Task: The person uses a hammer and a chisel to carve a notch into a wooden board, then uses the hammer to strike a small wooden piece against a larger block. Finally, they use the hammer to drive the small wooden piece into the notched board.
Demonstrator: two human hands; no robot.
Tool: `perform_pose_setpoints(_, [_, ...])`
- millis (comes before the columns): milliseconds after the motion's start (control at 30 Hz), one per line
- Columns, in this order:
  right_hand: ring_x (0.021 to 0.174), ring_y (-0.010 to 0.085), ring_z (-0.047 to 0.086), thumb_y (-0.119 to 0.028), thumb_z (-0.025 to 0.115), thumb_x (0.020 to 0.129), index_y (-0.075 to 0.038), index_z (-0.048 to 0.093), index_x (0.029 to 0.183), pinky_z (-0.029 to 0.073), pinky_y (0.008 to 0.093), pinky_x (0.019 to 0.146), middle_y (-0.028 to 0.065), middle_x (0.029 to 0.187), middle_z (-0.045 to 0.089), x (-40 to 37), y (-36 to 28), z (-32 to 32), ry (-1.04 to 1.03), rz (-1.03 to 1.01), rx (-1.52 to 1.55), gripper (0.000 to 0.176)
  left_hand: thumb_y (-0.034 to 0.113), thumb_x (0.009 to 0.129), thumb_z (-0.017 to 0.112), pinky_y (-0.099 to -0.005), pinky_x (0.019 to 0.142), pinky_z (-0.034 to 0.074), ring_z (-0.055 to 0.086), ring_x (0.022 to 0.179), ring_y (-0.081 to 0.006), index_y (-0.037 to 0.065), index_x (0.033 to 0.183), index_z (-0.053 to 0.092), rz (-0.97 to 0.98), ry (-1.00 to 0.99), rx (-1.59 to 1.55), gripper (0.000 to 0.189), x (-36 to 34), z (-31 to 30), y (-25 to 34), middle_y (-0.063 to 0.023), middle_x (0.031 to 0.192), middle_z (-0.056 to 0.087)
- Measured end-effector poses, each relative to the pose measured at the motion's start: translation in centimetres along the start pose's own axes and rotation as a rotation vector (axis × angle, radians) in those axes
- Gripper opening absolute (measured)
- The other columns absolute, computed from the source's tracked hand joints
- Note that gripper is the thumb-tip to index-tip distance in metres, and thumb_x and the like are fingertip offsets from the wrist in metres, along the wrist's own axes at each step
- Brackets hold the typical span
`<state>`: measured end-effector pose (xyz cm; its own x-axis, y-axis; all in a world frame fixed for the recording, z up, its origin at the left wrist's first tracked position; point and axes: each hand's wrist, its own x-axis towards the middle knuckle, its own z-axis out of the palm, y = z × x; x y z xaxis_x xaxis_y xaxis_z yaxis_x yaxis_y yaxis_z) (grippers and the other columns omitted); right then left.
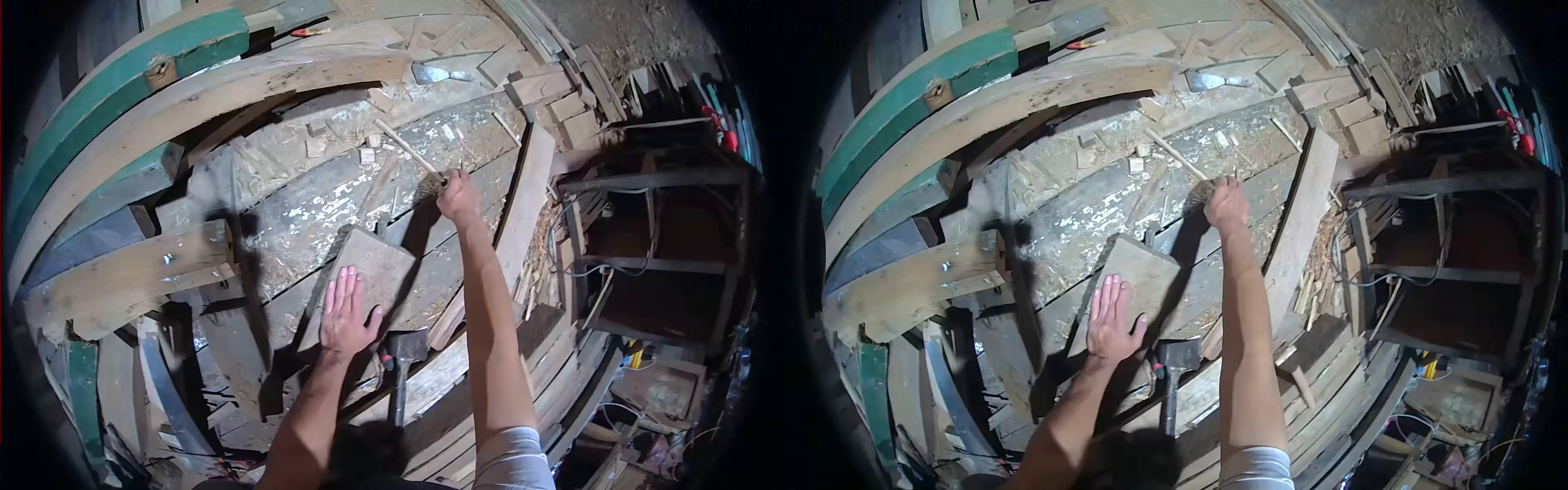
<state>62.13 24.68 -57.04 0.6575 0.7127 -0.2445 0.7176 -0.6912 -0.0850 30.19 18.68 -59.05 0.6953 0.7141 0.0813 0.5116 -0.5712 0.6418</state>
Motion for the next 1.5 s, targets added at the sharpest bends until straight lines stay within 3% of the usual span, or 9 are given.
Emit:
perform_pose_setpoints(467, [0.083,0.037,0.061,-0.015,0.065,0.075,-0.004,0.067,0.087,0.048,0.0432,0.077,0.0185,0.085,0.065,1.2,-0.3,3.6,0.206,-0.17,0.218,0.017,0.04,0.087,0.052,-0.0426,0.112,0.021,0.032,0.135,-0.0292,-0.004,0.131,0.044,-0.031,-0.02,0.002,0.062,0.2,0.2,-0.8,-0.018,0.142,0.039])
perform_pose_setpoints(800, [0.077,0.0232,0.065,-0.011,0.073,0.072,-0.004,0.07,0.083,0.051,0.0338,0.074,0.0108,0.084,0.069,-21.3,2.1,-10.9,0.15,-0.184,0.29,0.013,0.034,0.077,0.061,-0.0489,0.112,0.021,0.027,0.136,-0.0381,-0.004,0.134,0.036,0.046,0.02,-0.204,0.073,-0.2,-1.2,-0.8,-0.0237,0.143,0.033])
perform_pose_setpoints(900, [0.078,0.0241,0.065,-0.009,0.075,0.07,-0.002,0.07,0.086,0.051,0.0341,0.072,0.0131,0.083,0.068,-29.2,1.2,-14.1,0.128,-0.244,0.274,0.018,0.022,0.088,0.051,-0.0453,0.111,0.022,0.03,0.135,-0.0365,-0.001,0.136,0.035,-0.025,-0.009,-0.439,0.056,-0.5,-1.8,-1.6,-0.0235,0.143,0.033])
perform_pose_setpoints(1033, [0.077,0.0264,0.064,-0.018,0.072,0.073,-0.001,0.07,0.082,0.049,0.0353,0.073,0.0124,0.077,0.068,-35.1,-0.2,-13.3,0.127,-0.408,0.555,0.019,0.017,0.094,0.044,-0.0391,0.099,0.041,0.053,0.116,-0.0355,0.0,0.123,0.052,0.007,0.396,-0.575,0.035,-2.6,-10.9,0.5,-0.0208,0.125,0.055])
perform_pose_setpoints(1200, [0.081,0.0259,0.062,-0.003,0.071,0.073,-0.002,0.07,0.089,0.048,0.0344,0.075,0.0111,0.087,0.068,-37.7,-2.4,-7.0,0.119,-0.448,0.592,0.016,0.024,0.088,0.062,-0.0317,0.07,0.053,0.066,0.071,-0.0162,0.0,0.095,0.07,-0.293,-0.472,-0.465,0.026,-8.7,-20.9,-0.8,-0.0129,0.078,0.069])
perform_pose_setpoints(1300, [0.081,0.0273,0.062,-0.009,0.073,0.073,-0.004,0.071,0.091,0.05,0.0347,0.073,0.011,0.087,0.068,-38.5,-5.6,-3.1,0.06,-0.58,0.677,0.018,0.026,0.087,0.066,-0.029,0.055,0.049,0.059,0.058,-0.01,-0.002,0.085,0.069,-0.144,-0.262,-0.662,0.029,-14.5,-21.2,-5.5,-0.0104,0.071,0.067])
perform_pose_setpoints(1367, [0.078,0.0279,0.063,-0.012,0.073,0.074,-0.005,0.072,0.091,0.051,0.0353,0.073,0.0107,0.088,0.068,-38.8,-8.3,-0.4,0.056,-0.674,0.692,0.019,0.024,0.086,0.067,-0.0294,0.051,0.046,0.055,0.054,-0.0097,-0.003,0.074,0.065,-0.615,0.324,-0.399,0.03,-16.6,-22.5,-6.9,-0.0076,0.063,0.063])
perform_pose_setpoints(1400, [0.079,0.0273,0.063,-0.013,0.073,0.073,-0.005,0.072,0.09,0.051,0.0354,0.074,0.0104,0.088,0.069,-39.2,-9.3,0.7,0.019,-0.696,0.682,0.019,0.024,0.086,0.067,-0.0294,0.051,0.046,0.055,0.054,-0.0097,-0.003,0.074,0.065,-0.624,0.343,-0.401,0.03,-17.5,-22.6,-7.6,-0.0076,0.063,0.063])
perform_pose_setpoints(1500, [0.08,0.0258,0.063,-0.014,0.072,0.073,-0.006,0.072,0.089,0.052,0.0354,0.074,0.0094,0.088,0.069,-39.6,-13.5,1.6,-0.053,-0.767,0.646,0.018,0.03,0.08,0.069,-0.0394,0.066,0.048,0.06,0.074,-0.0299,0.003,0.074,0.061,-0.152,0.394,-0.101,0.029,-19.4,-22.8,-7.5,-0.0127,0.076,0.062])
